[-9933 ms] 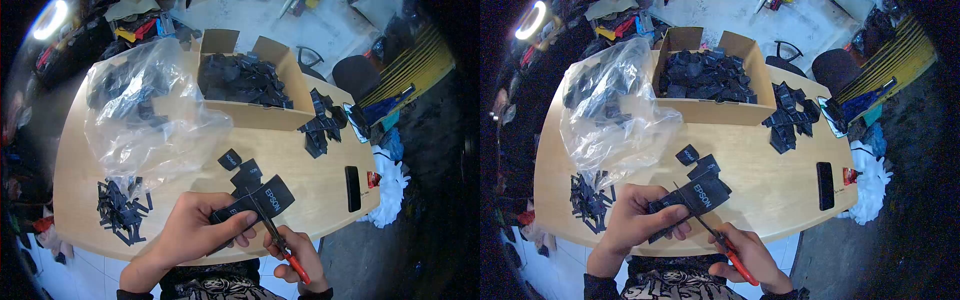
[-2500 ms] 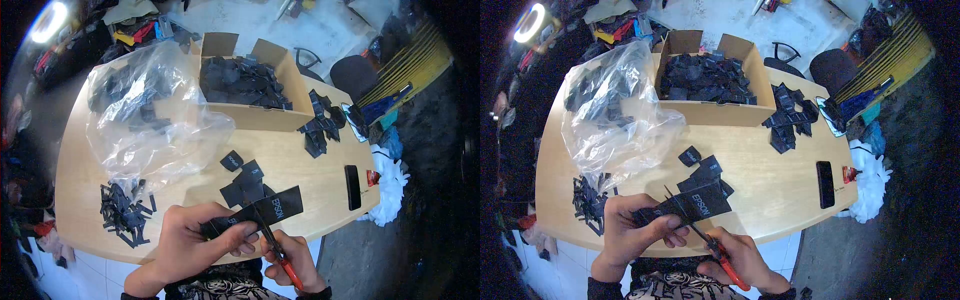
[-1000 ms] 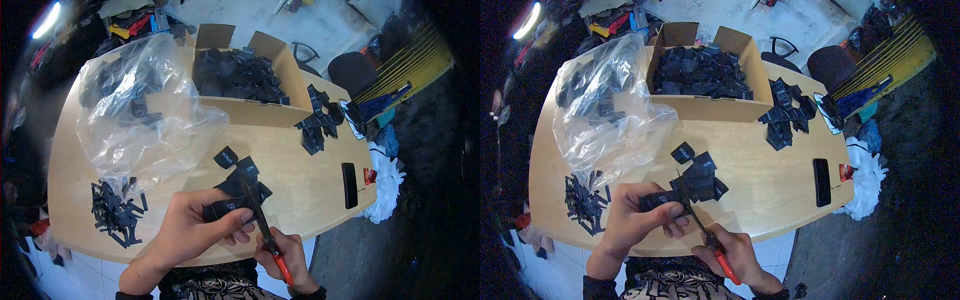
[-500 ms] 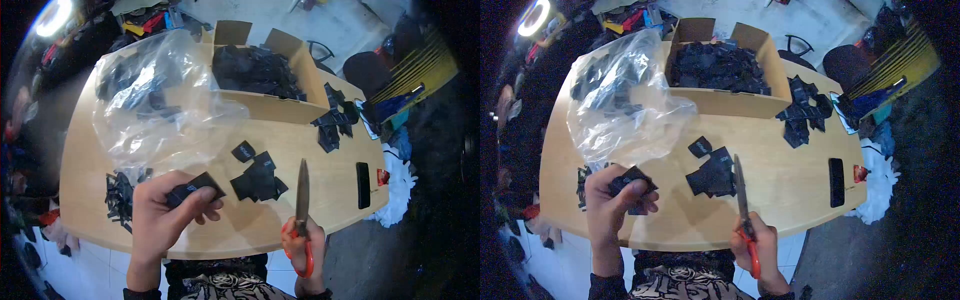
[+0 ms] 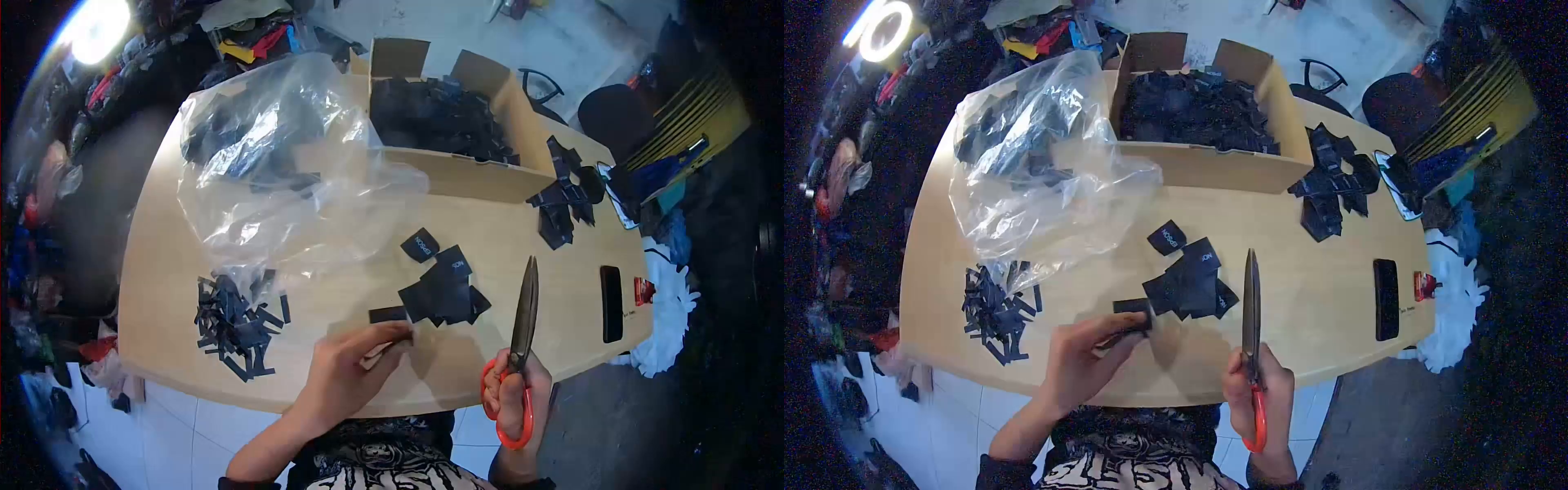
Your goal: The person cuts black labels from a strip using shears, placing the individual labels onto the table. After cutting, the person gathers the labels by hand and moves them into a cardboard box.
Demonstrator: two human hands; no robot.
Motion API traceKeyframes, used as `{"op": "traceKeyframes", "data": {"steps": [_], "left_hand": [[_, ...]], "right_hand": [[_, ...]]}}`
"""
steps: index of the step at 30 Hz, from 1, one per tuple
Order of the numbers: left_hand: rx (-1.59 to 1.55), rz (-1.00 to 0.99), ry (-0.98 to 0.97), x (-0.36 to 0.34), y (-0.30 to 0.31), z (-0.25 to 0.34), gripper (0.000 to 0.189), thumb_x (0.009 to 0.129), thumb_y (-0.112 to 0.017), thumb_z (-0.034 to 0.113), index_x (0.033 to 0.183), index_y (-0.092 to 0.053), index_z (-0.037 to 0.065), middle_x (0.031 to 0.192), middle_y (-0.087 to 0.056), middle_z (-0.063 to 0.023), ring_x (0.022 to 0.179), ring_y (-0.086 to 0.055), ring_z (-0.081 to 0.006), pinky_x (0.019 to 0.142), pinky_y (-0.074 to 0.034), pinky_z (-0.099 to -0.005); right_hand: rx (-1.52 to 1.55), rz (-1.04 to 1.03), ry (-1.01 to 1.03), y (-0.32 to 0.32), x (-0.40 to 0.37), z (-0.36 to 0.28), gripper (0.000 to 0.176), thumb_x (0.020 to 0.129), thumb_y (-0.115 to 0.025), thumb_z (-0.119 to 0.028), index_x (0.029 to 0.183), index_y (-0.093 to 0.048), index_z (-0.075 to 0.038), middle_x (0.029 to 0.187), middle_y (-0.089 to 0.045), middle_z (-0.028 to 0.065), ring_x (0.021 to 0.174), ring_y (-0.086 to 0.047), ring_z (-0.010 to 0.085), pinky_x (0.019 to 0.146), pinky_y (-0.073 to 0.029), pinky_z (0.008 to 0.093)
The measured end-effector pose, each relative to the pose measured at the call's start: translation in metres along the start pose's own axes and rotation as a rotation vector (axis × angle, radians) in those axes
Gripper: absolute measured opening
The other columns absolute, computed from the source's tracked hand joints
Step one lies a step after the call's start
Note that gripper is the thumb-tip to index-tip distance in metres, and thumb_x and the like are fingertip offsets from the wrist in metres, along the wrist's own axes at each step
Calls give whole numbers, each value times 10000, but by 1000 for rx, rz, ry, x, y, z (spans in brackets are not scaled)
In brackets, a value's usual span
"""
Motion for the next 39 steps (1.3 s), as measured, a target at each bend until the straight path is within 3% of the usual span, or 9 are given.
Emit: {"op": "traceKeyframes", "data": {"steps": [3,5,10,17,21,27,31,32,39], "left_hand": [[-272,-55,-48,9,-16,20,152,770,-634,-1,922,-636,-20,785,-666,-74,702,-641,-120,630,-520,-241],[-230,-446,50,0,-42,29,132,795,-620,20,916,-626,-33,758,-661,-65,663,-633,-107,615,-521,-234],[-440,-568,262,-20,-59,13,154,821,-623,121,891,-600,-14,641,-632,-41,580,-618,-92,569,-518,-225],[-456,-324,393,-29,-18,-8,173,823,-634,108,898,-595,-43,721,-633,-46,633,-588,-66,572,-495,-219],[-735,16,273,-34,5,-16,197,822,-629,77,947,-577,-67,850,-623,-75,730,-587,-92,648,-482,-215],[-370,208,29,-43,44,-9,197,780,-576,-47,976,-577,-37,912,-609,-74,812,-576,-107,684,-470,-242],[-261,-58,56,-52,45,4,687,751,-605,-5,1355,-284,64,791,-628,-126,708,-629,-210,638,-488,-281],[-206,-141,11,-54,43,2,858,757,-605,23,1413,-57,103,770,-624,-116,658,-614,-240,620,-480,-310],[-126,-163,-43,-74,77,-13,898,763,-604,83,1414,15,115,803,-632,-130,598,-578,-285,566,-457,-339]], "right_hand": [[-140,-12,37,6,-1,-8,376,792,-665,-357,810,-490,-24,613,-517,-14,533,-479,32,497,-394,183],[-154,15,191,1,0,-20,329,730,-744,-246,829,-513,-33,614,-545,-10,541,-518,31,502,-423,173],[-229,-46,256,-20,3,-33,349,671,-773,-106,862,-498,-9,695,-576,57,536,-501,60,488,-393,183],[5,-129,304,-43,9,-38,251,738,-686,4,890,-488,-18,688,-594,41,576,-549,58,509,-431,199],[207,-266,58,-69,7,-15,316,741,-686,-2,946,-449,-42,771,-595,38,666,-560,63,587,-453,214],[135,-356,154,-95,6,-20,364,731,-733,-92,949,-449,-30,756,-607,48,679,-587,61,588,-488,203],[-121,-394,278,-111,5,-46,418,696,-730,-1,979,-425,-32,762,-580,102,711,-600,129,621,-494,240],[-78,-451,218,-120,5,-45,423,682,-739,7,973,-435,-37,786,-588,108,730,-606,125,633,-502,237],[-184,-618,173,-173,11,-43,435,651,-782,-56,936,-456,-24,781,-621,101,659,-584,79,564,-469,188]]}}
Point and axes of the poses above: each hand's wrist, its own x-axis towards the middle knuckle, its own y-axis out of the back of the hand, z = x × y, the point moved 8 cm from there along x, towards the middle knuckle
